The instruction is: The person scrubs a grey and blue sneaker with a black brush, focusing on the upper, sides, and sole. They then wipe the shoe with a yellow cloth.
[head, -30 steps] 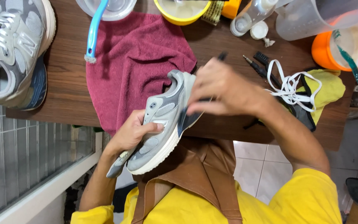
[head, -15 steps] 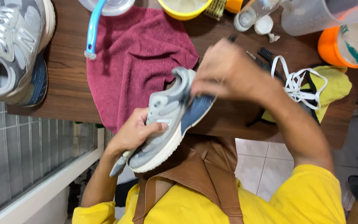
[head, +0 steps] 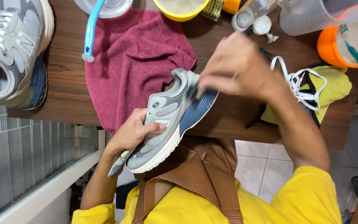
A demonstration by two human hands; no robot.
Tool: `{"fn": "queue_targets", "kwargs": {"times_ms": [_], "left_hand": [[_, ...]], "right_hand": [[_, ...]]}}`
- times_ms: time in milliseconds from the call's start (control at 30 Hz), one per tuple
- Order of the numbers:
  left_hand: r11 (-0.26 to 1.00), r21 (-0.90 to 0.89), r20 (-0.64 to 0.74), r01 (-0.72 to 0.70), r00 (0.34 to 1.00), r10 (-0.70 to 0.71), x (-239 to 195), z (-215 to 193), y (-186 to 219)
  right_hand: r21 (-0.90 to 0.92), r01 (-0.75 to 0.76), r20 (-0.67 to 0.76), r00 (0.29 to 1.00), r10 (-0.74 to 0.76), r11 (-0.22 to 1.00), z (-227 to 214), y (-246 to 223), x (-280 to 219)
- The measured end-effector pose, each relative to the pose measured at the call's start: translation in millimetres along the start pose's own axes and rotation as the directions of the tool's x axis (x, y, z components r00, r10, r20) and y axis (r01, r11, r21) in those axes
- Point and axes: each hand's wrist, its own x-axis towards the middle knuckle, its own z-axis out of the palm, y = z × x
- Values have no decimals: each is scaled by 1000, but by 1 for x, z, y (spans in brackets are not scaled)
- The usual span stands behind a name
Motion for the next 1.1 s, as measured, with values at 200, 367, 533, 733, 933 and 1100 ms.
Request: {"fn": "queue_targets", "kwargs": {"times_ms": [200, 367, 533, 733, 933, 1100], "left_hand": [[992, 121, -31, -26, 999, 30, -1, -2, -3], [999, 51, 1, -3, 1000, 3, 2, -4, -2], [999, 42, -3, 27, 1000, -27, 3, -4, -3], [997, -78, 9, -5, 1000, 6, 6, -6, -10], [998, -26, -56, 64, 996, -65, 1, -5, -7], [965, -248, -103, 88, 988, -116, 4, 0, -17]], "right_hand": [[169, -4, 93, 996, -12, 986, 18, -1, 5], [-83, -69, 11, 997, 70, 994, 6, 8, -8], [104, -26, 178, 984, 7, 994, 30, 1, -12], [-145, -155, -68, 987, 146, 977, 17, 11, -15], [60, -103, 62, 993, 99, 993, 23, 7, -13], [-60, -181, -41, 983, 178, 982, 26, -48, 3]]}}
